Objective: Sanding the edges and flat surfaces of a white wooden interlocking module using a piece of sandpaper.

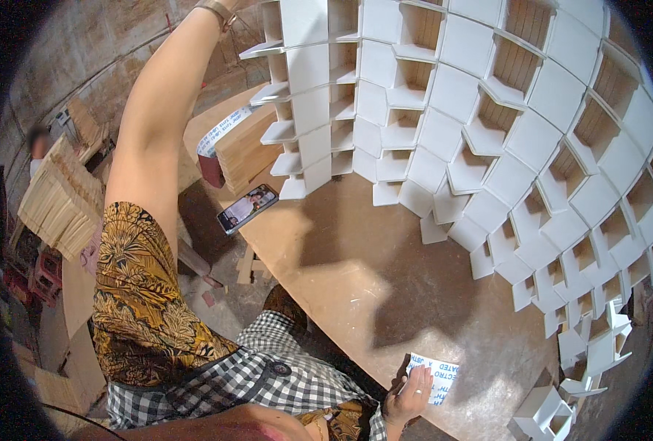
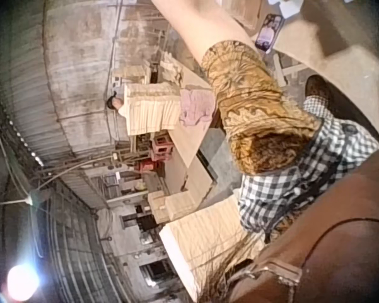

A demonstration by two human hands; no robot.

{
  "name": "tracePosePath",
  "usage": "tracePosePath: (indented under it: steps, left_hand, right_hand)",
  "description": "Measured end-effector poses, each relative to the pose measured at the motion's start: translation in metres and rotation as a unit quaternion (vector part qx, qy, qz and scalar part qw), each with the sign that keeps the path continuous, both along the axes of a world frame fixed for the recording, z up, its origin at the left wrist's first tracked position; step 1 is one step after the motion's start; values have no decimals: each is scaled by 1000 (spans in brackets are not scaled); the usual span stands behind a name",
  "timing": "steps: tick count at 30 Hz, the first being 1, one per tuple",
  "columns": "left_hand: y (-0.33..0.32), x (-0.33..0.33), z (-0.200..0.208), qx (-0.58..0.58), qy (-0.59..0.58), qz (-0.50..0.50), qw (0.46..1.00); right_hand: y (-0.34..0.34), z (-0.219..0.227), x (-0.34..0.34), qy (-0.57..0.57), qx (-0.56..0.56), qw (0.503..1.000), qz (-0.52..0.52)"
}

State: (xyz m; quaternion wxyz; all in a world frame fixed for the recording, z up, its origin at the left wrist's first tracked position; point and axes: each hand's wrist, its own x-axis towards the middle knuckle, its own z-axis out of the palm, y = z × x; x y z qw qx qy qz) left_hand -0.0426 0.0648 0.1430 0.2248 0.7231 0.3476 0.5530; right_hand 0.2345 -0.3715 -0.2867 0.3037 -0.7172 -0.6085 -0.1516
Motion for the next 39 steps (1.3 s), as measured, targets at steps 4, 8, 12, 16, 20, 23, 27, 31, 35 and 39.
tracePosePath:
  steps: [4, 8, 12, 16, 20, 23, 27, 31, 35, 39]
  left_hand:
    - [19, -45, -3, 74, 110, 90, 987]
    - [-1, -50, -28, 213, 37, 166, 962]
    - [-2, -66, -47, 271, 2, 234, 934]
    - [11, -72, -58, 239, 52, 110, 963]
    - [19, -79, -60, 122, -10, 29, 992]
    - [19, -81, -61, 85, -79, -13, 993]
    - [21, -89, -72, 47, -203, -134, 969]
    - [28, -91, -71, 61, -198, -84, 975]
    - [57, -78, -61, 40, -169, -127, 977]
    - [64, -97, -47, 46, -214, -136, 966]
  right_hand:
    - [0, 4, -2, 1, 1, 1000, 5]
    - [0, 3, -4, 5, 9, 1000, -11]
    - [3, 0, -3, -9, 21, 1000, 5]
    - [6, 0, -4, -6, 23, 1000, 0]
    - [3, -3, -2, -6, 29, 1000, 3]
    - [-3, -5, 0, -12, 34, 999, 3]
    - [-8, -7, 2, -18, 30, 999, 13]
    - [1, -7, -1, -16, 34, 999, 13]
    - [4, 2, 0, -20, 55, 998, -11]
    - [12, -2, -7, -13, 44, 999, 4]
